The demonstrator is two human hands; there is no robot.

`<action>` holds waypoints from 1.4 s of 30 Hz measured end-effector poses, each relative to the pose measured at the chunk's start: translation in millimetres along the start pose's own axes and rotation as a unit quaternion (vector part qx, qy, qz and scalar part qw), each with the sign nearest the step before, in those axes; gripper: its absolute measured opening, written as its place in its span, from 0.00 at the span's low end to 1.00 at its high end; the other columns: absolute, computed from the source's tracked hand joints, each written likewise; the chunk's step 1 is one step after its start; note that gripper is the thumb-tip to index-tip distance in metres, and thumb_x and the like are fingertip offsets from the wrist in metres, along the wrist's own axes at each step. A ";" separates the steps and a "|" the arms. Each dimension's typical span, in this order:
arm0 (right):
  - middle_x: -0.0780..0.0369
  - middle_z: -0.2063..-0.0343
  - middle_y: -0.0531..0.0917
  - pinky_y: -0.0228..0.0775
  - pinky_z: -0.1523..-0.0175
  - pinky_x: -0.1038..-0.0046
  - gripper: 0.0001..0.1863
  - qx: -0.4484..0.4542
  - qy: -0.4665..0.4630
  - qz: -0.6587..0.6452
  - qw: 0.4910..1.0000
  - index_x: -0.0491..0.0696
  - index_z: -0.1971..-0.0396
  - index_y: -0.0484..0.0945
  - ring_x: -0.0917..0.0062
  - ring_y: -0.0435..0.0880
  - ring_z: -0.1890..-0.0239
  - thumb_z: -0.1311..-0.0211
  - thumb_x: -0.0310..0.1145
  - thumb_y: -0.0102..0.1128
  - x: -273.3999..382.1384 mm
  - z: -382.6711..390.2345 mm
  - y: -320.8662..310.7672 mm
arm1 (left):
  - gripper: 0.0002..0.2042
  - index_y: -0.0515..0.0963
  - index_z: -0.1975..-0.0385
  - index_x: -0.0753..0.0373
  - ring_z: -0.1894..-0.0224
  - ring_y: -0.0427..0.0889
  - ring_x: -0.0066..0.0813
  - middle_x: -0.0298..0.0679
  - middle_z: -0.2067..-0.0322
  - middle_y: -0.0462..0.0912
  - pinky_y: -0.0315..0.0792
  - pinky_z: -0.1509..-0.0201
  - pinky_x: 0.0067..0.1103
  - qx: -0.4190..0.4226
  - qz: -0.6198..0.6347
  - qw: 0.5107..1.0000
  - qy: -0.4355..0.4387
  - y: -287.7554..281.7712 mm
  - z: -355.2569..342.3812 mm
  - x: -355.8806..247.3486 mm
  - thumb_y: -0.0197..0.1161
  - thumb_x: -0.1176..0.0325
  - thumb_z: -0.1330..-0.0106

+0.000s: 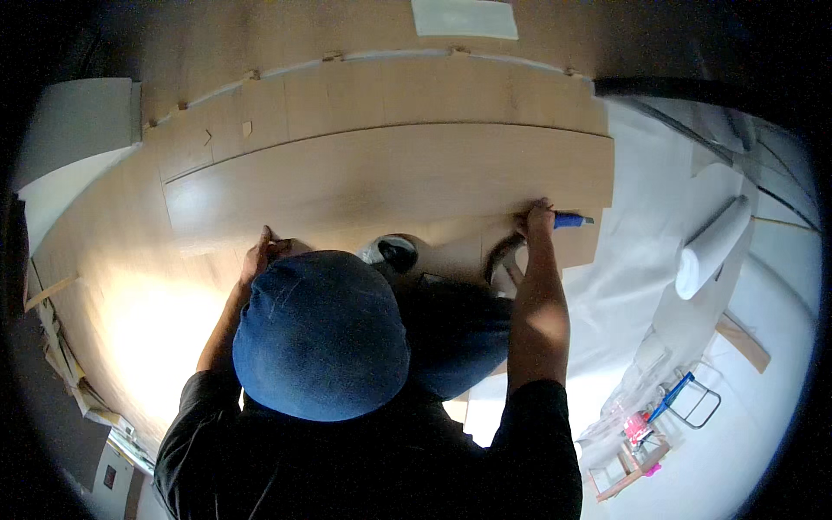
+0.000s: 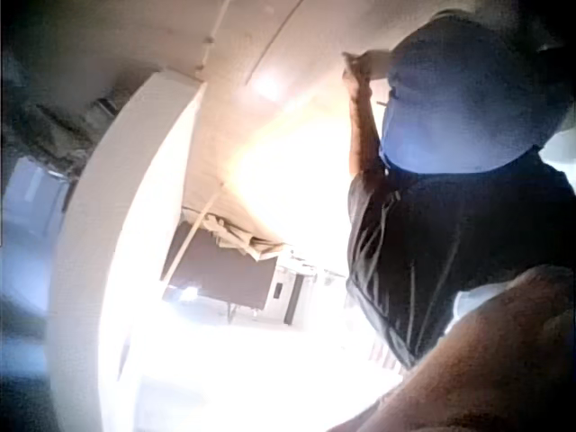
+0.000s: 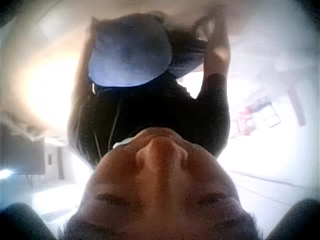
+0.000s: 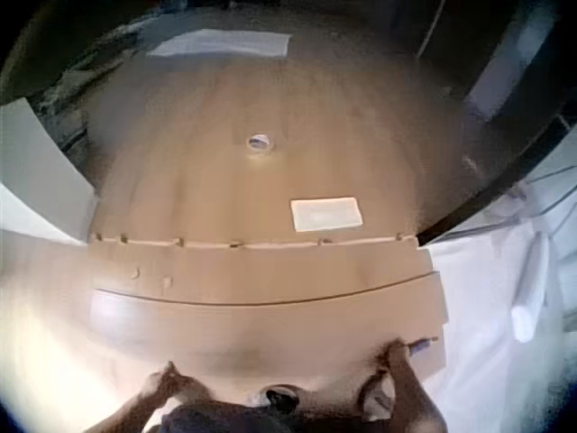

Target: The person installs laminate floor planks by measuring and marking small pieces, using a utility knife and hammer to fit them into place, and using a table saw to cut custom pieces to size.

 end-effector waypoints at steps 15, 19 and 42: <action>0.45 0.47 0.77 0.71 0.46 0.56 0.25 -0.033 -0.331 0.549 0.767 0.39 0.40 0.66 0.52 0.78 0.46 0.25 0.44 0.44 35.1 -31.5 -35.7 | 0.36 0.54 0.28 0.59 0.73 0.77 0.23 0.39 0.70 0.80 0.72 0.71 0.22 -0.387 0.067 0.910 0.132 -256.2 -12.3 37.2 0.65 0.55 0.31; 0.44 0.45 0.76 0.70 0.45 0.56 0.29 -0.042 -0.207 0.328 0.921 0.37 0.39 0.66 0.51 0.78 0.46 0.25 0.48 0.43 36.5 -11.6 -31.1 | 0.33 0.58 0.28 0.57 0.75 0.73 0.17 0.30 0.75 0.73 0.69 0.73 0.18 -0.395 0.103 0.898 0.164 -256.4 3.5 40.9 0.66 0.63 0.30; 0.47 0.44 0.77 0.66 0.39 0.58 0.33 -0.005 -0.181 0.223 0.958 0.37 0.43 0.72 0.56 0.77 0.44 0.24 0.55 0.40 -5.6 -55.2 -24.0 | 0.33 0.63 0.29 0.58 0.72 0.76 0.19 0.34 0.73 0.80 0.71 0.69 0.19 -0.426 0.024 0.892 0.151 -280.4 22.4 38.7 0.68 0.60 0.32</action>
Point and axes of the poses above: each hand's wrist, its own z-axis away from the middle knuckle, its own y-axis out of the palm, x = y × z, the point moved 10 cm from there along -z, towards the middle knuckle
